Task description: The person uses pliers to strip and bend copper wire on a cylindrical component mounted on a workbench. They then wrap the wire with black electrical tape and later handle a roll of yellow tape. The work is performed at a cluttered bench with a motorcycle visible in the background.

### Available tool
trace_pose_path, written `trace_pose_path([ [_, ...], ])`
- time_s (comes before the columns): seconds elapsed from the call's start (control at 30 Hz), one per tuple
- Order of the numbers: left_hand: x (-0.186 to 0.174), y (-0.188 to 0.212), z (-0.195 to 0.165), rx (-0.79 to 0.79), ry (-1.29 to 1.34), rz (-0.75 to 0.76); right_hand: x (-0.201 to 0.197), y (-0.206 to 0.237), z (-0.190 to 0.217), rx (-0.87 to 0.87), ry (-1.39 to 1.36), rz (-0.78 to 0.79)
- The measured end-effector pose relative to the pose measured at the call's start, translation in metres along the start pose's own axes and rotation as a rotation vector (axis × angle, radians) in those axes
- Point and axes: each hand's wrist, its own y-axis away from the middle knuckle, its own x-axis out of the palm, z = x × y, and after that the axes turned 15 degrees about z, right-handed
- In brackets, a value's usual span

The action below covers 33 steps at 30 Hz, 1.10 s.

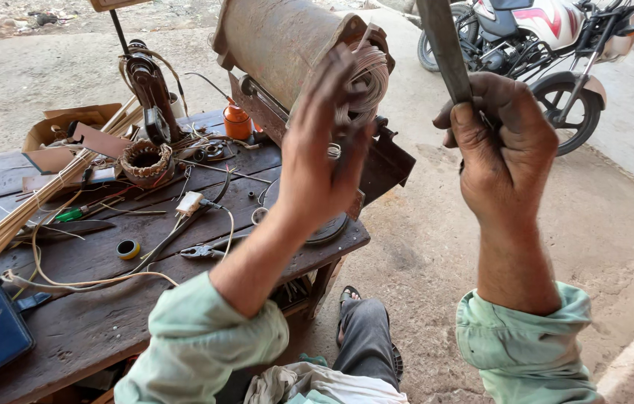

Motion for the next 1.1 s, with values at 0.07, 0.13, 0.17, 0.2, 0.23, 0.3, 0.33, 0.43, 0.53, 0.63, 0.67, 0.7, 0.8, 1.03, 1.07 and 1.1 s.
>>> trace_pose_path([
  [0.07, -0.010, -0.020, 0.017, -0.013, -0.109, 0.028, 0.003, 0.001, 0.001, 0.031, -0.021, -0.029],
  [0.13, -0.023, -0.037, 0.034, 0.008, -0.202, 0.122, 0.002, 0.003, -0.003, 0.043, -0.018, -0.039],
  [0.17, -0.030, -0.044, 0.040, 0.033, -0.238, 0.204, -0.001, 0.004, -0.007, 0.044, -0.005, -0.034],
  [0.2, -0.037, -0.049, 0.045, 0.057, -0.272, 0.286, -0.003, 0.004, -0.014, 0.020, 0.015, -0.032],
  [0.23, -0.044, -0.054, 0.048, 0.091, -0.277, 0.383, -0.006, 0.004, -0.022, -0.003, 0.034, -0.030],
  [0.3, -0.058, -0.063, 0.053, 0.157, -0.279, 0.577, -0.009, -0.005, -0.044, -0.098, 0.090, -0.027],
  [0.33, -0.063, -0.066, 0.054, 0.153, -0.278, 0.619, -0.009, -0.008, -0.054, -0.137, 0.189, 0.013],
  [0.43, -0.070, -0.074, 0.057, 0.146, -0.313, 0.699, -0.004, -0.018, -0.079, -0.262, 0.454, 0.120],
  [0.53, -0.070, -0.080, 0.059, 0.174, -0.381, 0.714, 0.001, -0.028, -0.089, -0.334, 0.595, 0.183],
  [0.63, -0.073, -0.087, 0.061, 0.217, -0.390, 0.774, 0.002, -0.040, -0.090, -0.360, 0.638, 0.203],
  [0.67, -0.073, -0.090, 0.062, 0.188, -0.371, 0.805, 0.002, -0.045, -0.091, -0.396, 0.676, 0.199],
  [0.7, -0.073, -0.093, 0.061, 0.160, -0.353, 0.837, 0.003, -0.050, -0.091, -0.432, 0.713, 0.192],
  [0.8, -0.074, -0.098, 0.063, 0.035, -0.325, 0.913, 0.006, -0.061, -0.093, -0.483, 0.744, 0.225],
  [1.03, -0.082, -0.103, 0.068, 0.097, -0.223, 0.927, 0.011, -0.065, -0.085, -0.452, 0.738, 0.317],
  [1.07, -0.082, -0.103, 0.069, 0.081, -0.222, 0.944, 0.012, -0.066, -0.082, -0.455, 0.728, 0.324],
  [1.1, -0.082, -0.104, 0.070, 0.063, -0.220, 0.960, 0.013, -0.067, -0.080, -0.459, 0.717, 0.331],
])
